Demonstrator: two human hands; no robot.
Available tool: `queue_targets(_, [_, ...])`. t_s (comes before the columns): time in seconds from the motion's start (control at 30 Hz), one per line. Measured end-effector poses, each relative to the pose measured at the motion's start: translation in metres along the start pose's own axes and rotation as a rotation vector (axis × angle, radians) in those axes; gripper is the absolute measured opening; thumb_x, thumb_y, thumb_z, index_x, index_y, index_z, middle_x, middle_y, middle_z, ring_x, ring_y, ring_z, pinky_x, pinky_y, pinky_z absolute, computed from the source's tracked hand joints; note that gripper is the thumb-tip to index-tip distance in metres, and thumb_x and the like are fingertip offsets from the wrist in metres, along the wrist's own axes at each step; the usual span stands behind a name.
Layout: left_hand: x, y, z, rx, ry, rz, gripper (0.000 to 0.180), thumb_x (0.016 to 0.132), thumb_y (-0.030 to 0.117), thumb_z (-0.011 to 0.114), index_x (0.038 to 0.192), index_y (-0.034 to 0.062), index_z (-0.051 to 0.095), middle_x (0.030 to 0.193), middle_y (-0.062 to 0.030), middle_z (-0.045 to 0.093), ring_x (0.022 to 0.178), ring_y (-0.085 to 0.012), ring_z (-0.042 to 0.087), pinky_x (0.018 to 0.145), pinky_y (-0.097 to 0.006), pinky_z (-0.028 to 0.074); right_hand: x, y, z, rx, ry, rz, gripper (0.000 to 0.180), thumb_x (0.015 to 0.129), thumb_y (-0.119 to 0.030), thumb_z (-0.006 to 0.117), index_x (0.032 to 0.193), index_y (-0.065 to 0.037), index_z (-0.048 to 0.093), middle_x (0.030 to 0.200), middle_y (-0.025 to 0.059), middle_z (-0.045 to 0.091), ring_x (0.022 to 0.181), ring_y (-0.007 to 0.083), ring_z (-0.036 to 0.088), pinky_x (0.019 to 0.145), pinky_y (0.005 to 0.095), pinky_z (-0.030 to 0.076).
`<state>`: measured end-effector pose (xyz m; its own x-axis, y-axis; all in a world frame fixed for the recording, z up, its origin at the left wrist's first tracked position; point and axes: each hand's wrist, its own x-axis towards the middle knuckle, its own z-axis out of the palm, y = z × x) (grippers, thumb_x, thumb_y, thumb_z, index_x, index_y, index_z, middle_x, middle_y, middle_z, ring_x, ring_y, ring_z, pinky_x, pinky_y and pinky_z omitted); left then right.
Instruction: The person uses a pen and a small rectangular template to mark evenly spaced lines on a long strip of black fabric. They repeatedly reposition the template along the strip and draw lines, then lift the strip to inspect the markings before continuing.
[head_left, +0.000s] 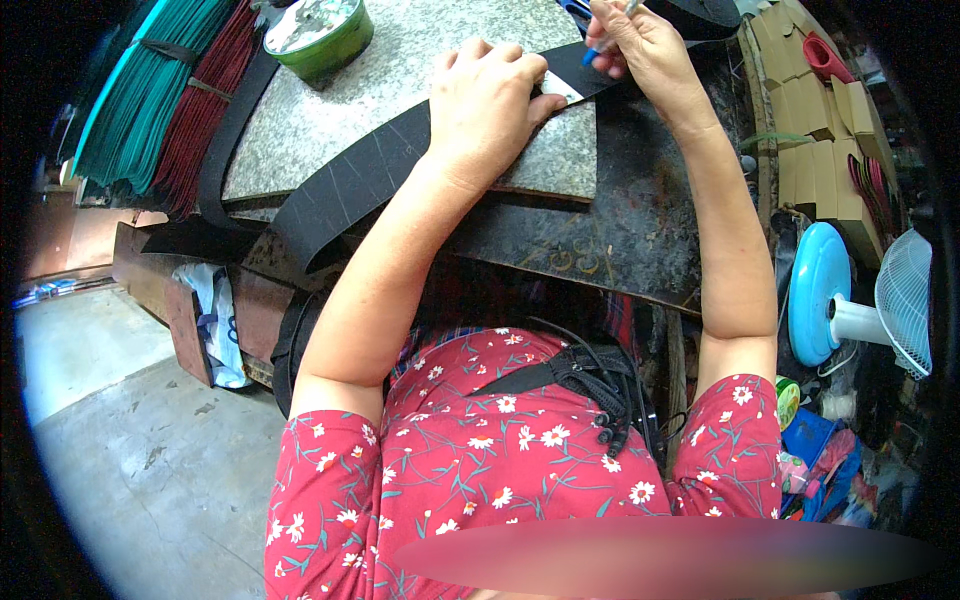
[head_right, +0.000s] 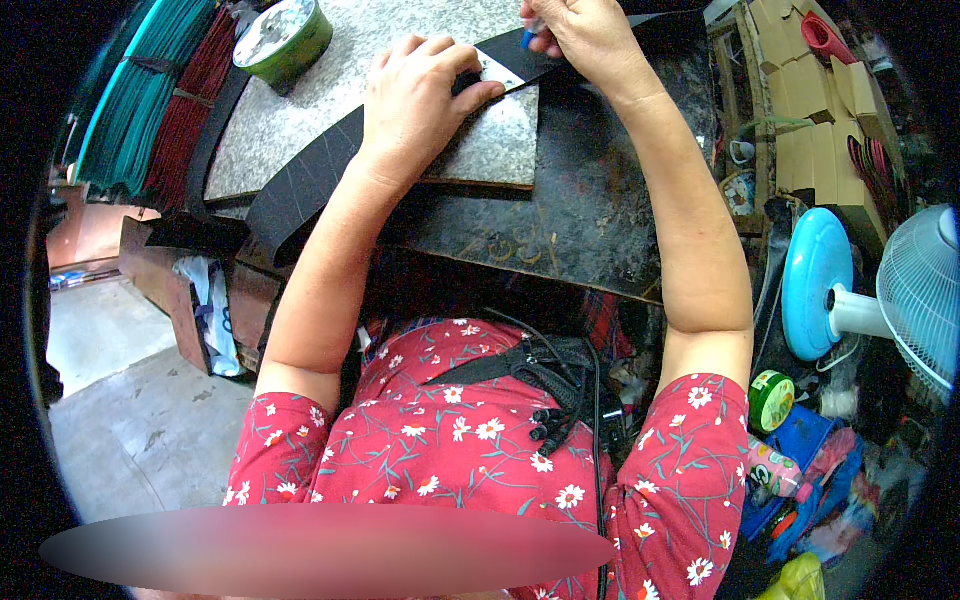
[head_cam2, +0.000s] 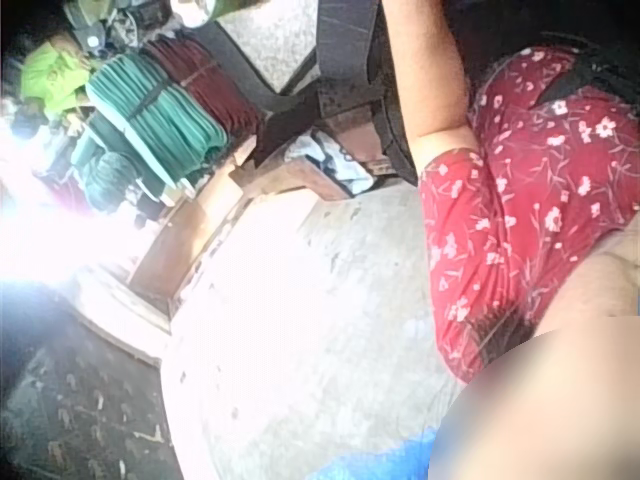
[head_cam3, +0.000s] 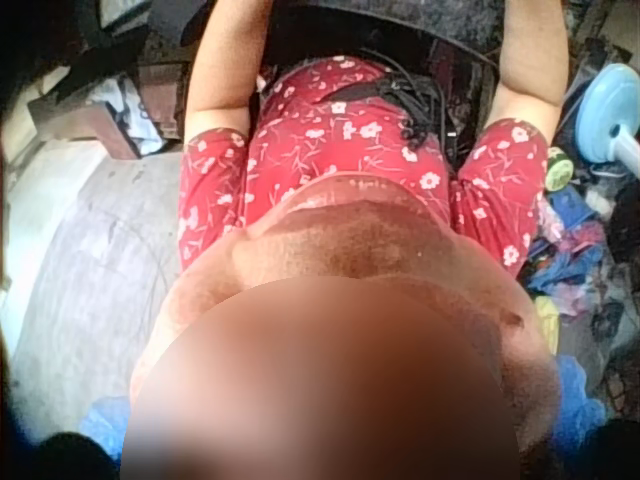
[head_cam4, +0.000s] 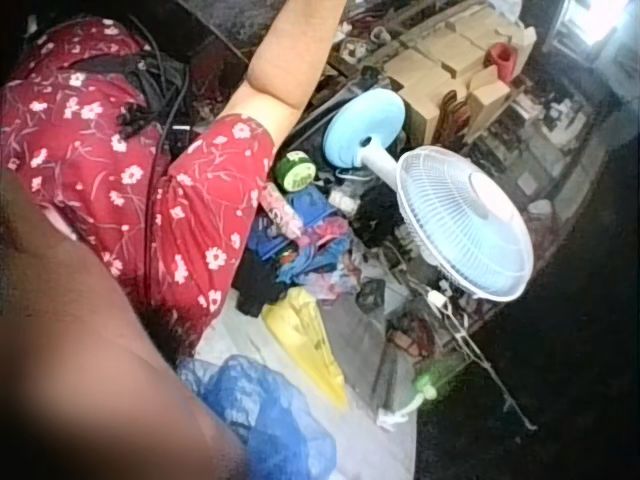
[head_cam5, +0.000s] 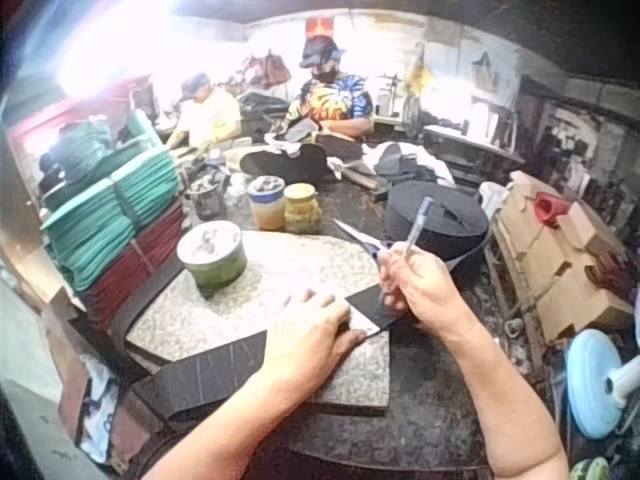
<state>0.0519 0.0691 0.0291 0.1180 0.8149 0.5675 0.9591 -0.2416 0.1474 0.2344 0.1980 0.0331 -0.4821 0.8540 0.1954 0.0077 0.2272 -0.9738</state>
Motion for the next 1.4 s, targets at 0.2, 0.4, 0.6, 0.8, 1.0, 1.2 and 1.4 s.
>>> queue_targets(0.2, [-0.004, -0.002, 0.002, -0.007, -0.001, -0.013, 0.036, 0.079, 0.048, 0.079, 0.098, 0.0176, 0.078, 0.100, -0.0016, 0.069, 0.106, -0.0262, 0.062, 0.094, -0.046, 0.045, -0.006, -0.006, 0.015, -0.136, -0.009, -0.096, 0.006, 0.096, -0.008, 0.070, 0.095, -0.006, 0.065, 0.080, -0.0009, 0.065, 0.071, 0.0072, 0.061, 0.066, 0.0242, 0.051])
queue_targets(0.4, [-0.005, 0.001, 0.000, 0.014, 0.013, 0.008, 0.037, 0.079, 0.049, 0.079, 0.098, 0.0177, 0.078, 0.102, -0.0021, 0.068, 0.107, -0.0262, 0.061, 0.093, -0.046, 0.046, -0.009, -0.004, 0.028, -0.344, 0.034, -0.231, 0.008, 0.093, -0.009, 0.073, 0.094, -0.001, 0.070, 0.080, 0.0002, 0.067, 0.074, 0.0064, 0.060, 0.068, 0.0254, 0.050])
queue_targets(0.6, [-0.005, 0.002, -0.003, 0.007, -0.023, -0.005, 0.041, 0.081, 0.048, 0.078, 0.105, 0.0144, 0.079, 0.102, -0.0040, 0.069, 0.105, -0.0280, 0.062, 0.093, -0.043, 0.049, -0.006, -0.003, 0.033, -0.301, -0.019, -0.243, 0.007, 0.093, -0.008, 0.073, 0.094, -0.001, 0.070, 0.077, 0.0006, 0.067, 0.073, 0.0065, 0.060, 0.066, 0.0280, 0.051])
queue_targets(0.8, [-0.005, 0.002, 0.000, 0.005, 0.007, 0.009, 0.034, 0.079, 0.045, 0.080, 0.096, 0.0165, 0.078, 0.101, -0.0025, 0.069, 0.107, -0.0261, 0.061, 0.092, -0.045, 0.047, -0.007, -0.012, 0.034, -0.558, -0.020, -0.448, 0.012, 0.093, -0.013, 0.072, 0.095, -0.002, 0.069, 0.077, 0.0128, 0.069, 0.067, 0.0194, 0.067, 0.067, 0.0351, 0.052])
queue_targets(1.0, [-0.005, 0.001, 0.001, 0.014, -0.002, 0.016, 0.035, 0.079, 0.046, 0.080, 0.098, 0.0169, 0.078, 0.102, -0.0018, 0.069, 0.107, -0.0259, 0.061, 0.092, -0.046, 0.047, -0.004, -0.017, 0.027, -0.465, -0.131, -0.227, 0.016, 0.093, -0.014, 0.073, 0.095, 0.000, 0.067, 0.076, 0.0159, 0.067, 0.067, 0.0246, 0.066, 0.066, 0.0369, 0.052])
queue_targets(1.2, [-0.005, 0.000, 0.003, 0.027, 0.022, 0.024, 0.035, 0.080, 0.047, 0.079, 0.097, 0.0173, 0.078, 0.102, -0.0009, 0.069, 0.106, -0.0251, 0.061, 0.092, -0.046, 0.046, 0.005, -0.006, 0.039, -0.581, -0.058, -0.489, 0.018, 0.096, -0.016, 0.071, 0.095, 0.001, 0.066, 0.074, 0.0159, 0.064, 0.067, 0.0208, 0.063, 0.066, 0.0367, 0.051])
queue_targets(1.4, [-0.004, 0.003, 0.002, 0.044, 0.004, 0.015, 0.034, 0.079, 0.047, 0.080, 0.096, 0.0178, 0.078, 0.099, -0.0006, 0.068, 0.105, -0.0243, 0.061, 0.091, -0.045, 0.046, -0.023, -0.030, 0.010, -0.599, -0.238, -0.235, 0.017, 0.097, -0.016, 0.070, 0.095, -0.001, 0.064, 0.073, 0.0093, 0.064, 0.068, 0.0144, 0.059, 0.066, 0.0337, 0.051])
